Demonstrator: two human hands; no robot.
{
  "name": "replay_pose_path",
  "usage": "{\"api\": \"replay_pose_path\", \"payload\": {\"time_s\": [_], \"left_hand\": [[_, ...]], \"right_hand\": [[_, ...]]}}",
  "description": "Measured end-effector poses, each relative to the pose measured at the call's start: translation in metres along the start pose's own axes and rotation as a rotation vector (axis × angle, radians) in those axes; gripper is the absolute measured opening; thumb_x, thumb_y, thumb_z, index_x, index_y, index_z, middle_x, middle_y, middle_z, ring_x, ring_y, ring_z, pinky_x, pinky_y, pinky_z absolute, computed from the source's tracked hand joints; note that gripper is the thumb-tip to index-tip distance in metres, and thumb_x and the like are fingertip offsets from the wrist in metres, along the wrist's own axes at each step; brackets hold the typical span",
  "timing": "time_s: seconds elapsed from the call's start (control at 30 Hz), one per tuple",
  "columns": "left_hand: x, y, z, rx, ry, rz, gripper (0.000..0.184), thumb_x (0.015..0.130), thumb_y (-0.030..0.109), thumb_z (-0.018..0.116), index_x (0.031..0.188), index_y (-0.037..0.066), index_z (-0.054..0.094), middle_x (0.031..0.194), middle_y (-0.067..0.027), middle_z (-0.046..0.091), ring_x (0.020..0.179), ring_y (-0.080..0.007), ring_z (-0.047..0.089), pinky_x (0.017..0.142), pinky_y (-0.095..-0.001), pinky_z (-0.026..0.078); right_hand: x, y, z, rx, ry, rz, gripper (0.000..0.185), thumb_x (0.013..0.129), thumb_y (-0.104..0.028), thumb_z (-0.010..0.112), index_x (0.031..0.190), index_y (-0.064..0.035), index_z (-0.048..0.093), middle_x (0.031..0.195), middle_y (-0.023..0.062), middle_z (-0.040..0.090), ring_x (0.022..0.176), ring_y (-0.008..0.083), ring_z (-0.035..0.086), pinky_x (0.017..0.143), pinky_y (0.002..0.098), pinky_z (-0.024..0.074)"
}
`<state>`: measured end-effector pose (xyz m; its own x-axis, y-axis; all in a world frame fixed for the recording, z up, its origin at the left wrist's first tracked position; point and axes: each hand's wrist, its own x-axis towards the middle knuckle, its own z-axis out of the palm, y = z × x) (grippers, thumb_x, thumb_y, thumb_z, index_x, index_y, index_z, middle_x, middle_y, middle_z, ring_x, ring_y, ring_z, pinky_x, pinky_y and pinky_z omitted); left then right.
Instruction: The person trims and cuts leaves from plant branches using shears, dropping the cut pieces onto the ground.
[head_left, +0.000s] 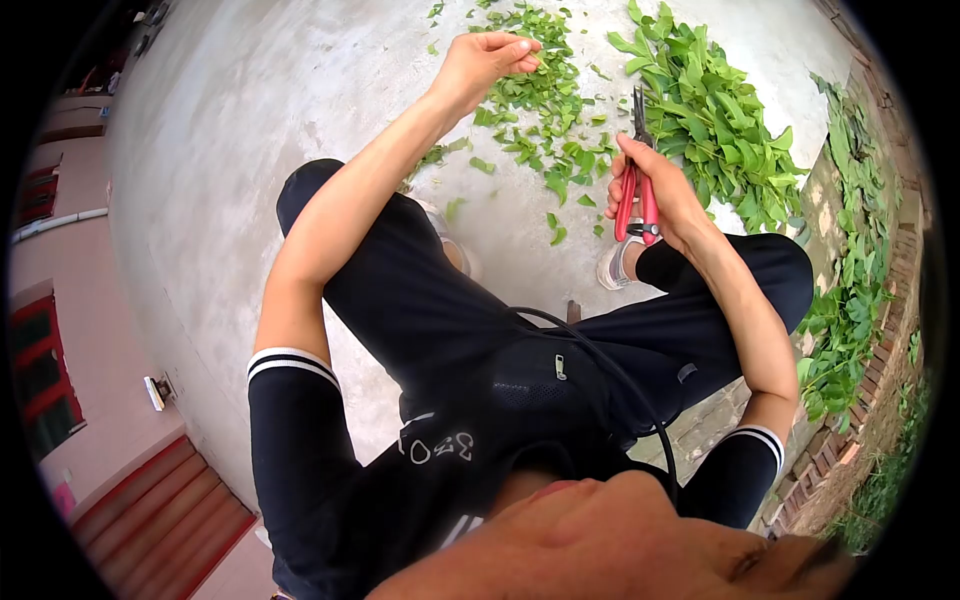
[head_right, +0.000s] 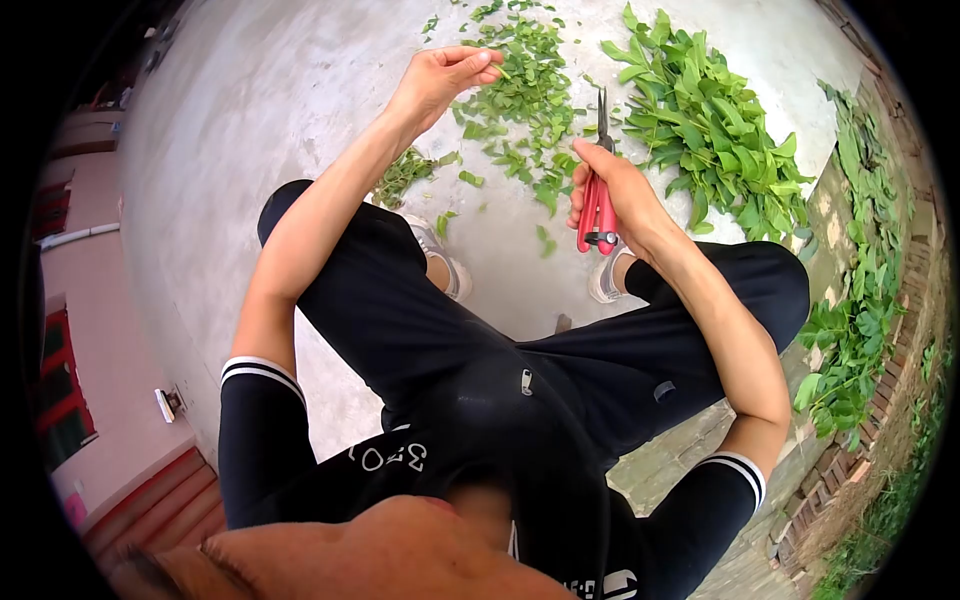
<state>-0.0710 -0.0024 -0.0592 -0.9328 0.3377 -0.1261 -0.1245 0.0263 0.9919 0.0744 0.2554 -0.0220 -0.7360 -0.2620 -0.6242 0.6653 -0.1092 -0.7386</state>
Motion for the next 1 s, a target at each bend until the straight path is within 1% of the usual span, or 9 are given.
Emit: {"api": "replay_pose_path", "payload": {"time_s": [0.03, 0.2, 0.3, 0.47, 0.63, 0.67, 0.8, 0.83, 1.0], "left_hand": [[0.014, -0.009, -0.016, 0.042, -0.036, 0.036, 0.043, 0.102, 0.016, 0.062, 0.138, -0.004, 0.055, 0.128, -0.0175, 0.066, 0.118, -0.0238, 0.065, 0.109, -0.0369, 0.049], [0.018, -0.025, -0.060, 0.274, 0.189, -0.004, 0.050, 0.100, 0.024, 0.063, 0.145, 0.006, 0.052, 0.152, -0.0179, 0.046, 0.140, -0.0310, 0.046, 0.106, -0.0446, 0.050], [0.008, -0.036, -0.094, 0.483, 0.203, -0.098, 0.053, 0.098, 0.027, 0.064, 0.146, 0.009, 0.052, 0.152, -0.0162, 0.047, 0.138, -0.0317, 0.048, 0.102, -0.0501, 0.052], [-0.011, -0.097, -0.154, 1.312, 0.255, -0.041, 0.046, 0.086, 0.020, 0.070, 0.128, 0.003, 0.063, 0.121, -0.0216, 0.068, 0.112, -0.0303, 0.067, 0.092, -0.0345, 0.055], [-0.041, -0.105, -0.123, 1.251, -0.083, -0.095, 0.036, 0.078, -0.002, 0.065, 0.113, 0.006, 0.065, 0.100, -0.0155, 0.070, 0.100, -0.0335, 0.070, 0.082, -0.0424, 0.055], [-0.051, -0.098, -0.102, 1.290, -0.166, -0.046, 0.043, 0.078, -0.006, 0.061, 0.119, 0.008, 0.064, 0.110, -0.0156, 0.069, 0.103, -0.0340, 0.069, 0.085, -0.0428, 0.055], [-0.079, -0.096, -0.041, 1.395, -0.507, 0.138, 0.067, 0.080, -0.011, 0.053, 0.142, 0.016, 0.050, 0.153, -0.0157, 0.043, 0.126, -0.0398, 0.056, 0.103, -0.0495, 0.048], [-0.079, -0.108, -0.035, 1.228, -0.522, 0.151, 0.066, 0.081, -0.011, 0.054, 0.141, 0.016, 0.052, 0.152, -0.0151, 0.046, 0.128, -0.0383, 0.055, 0.102, -0.0541, 0.047], [-0.014, -0.142, 0.014, 1.187, -0.692, 0.165, 0.044, 0.083, -0.008, 0.054, 0.126, 0.002, 0.060, 0.135, -0.0228, 0.058, 0.120, -0.0412, 0.059, 0.101, -0.0429, 0.050]], "right_hand": [[-0.007, -0.006, 0.002, 0.031, 0.041, 0.009, 0.046, 0.100, -0.051, 0.056, 0.089, -0.0060, 0.058, 0.074, 0.0099, 0.063, 0.067, 0.0223, 0.066, 0.069, 0.0383, 0.0583], [-0.021, -0.012, -0.023, 0.104, 0.077, -0.051, 0.041, 0.101, -0.043, 0.055, 0.094, -0.0029, 0.060, 0.078, 0.0124, 0.065, 0.073, 0.0262, 0.068, 0.075, 0.0416, 0.0598], [-0.038, -0.017, -0.032, 0.138, 0.128, -0.106, 0.035, 0.097, -0.038, 0.061, 0.096, -0.0031, 0.060, 0.079, 0.0104, 0.065, 0.074, 0.0248, 0.067, 0.071, 0.0396, 0.0575], [-0.054, -0.021, -0.055, 0.012, 0.159, -0.061, 0.032, 0.091, -0.033, 0.071, 0.102, -0.0037, 0.063, 0.082, 0.0052, 0.062, 0.072, 0.0183, 0.064, 0.070, 0.0341, 0.0562], [-0.078, -0.045, -0.085, -0.405, 0.276, -0.104, 0.053, 0.088, -0.033, 0.079, 0.124, -0.0012, 0.057, 0.086, 0.0017, 0.058, 0.075, 0.0104, 0.057, 0.066, 0.0261, 0.0488], [-0.089, -0.048, -0.095, -0.366, 0.363, -0.247, 0.062, 0.083, -0.041, 0.084, 0.120, -0.0005, 0.056, 0.088, 0.0016, 0.055, 0.076, 0.0092, 0.054, 0.064, 0.0240, 0.0453], [-0.139, -0.058, -0.161, 0.024, 0.581, -0.520, 0.055, 0.088, -0.031, 0.079, 0.127, 0.0010, 0.057, 0.097, 0.0057, 0.061, 0.091, 0.0133, 0.061, 0.076, 0.0330, 0.0557], [-0.147, -0.056, -0.173, 0.163, 0.561, -0.594, 0.051, 0.089, -0.029, 0.078, 0.126, 0.0006, 0.058, 0.101, 0.0069, 0.063, 0.094, 0.0149, 0.062, 0.079, 0.0369, 0.0576], [-0.153, -0.017, -0.180, 0.476, 0.512, -0.549, 0.039, 0.091, -0.022, 0.074, 0.121, -0.0007, 0.058, 0.103, 0.0113, 0.064, 0.095, 0.0204, 0.065, 0.080, 0.0453, 0.0612]]}}
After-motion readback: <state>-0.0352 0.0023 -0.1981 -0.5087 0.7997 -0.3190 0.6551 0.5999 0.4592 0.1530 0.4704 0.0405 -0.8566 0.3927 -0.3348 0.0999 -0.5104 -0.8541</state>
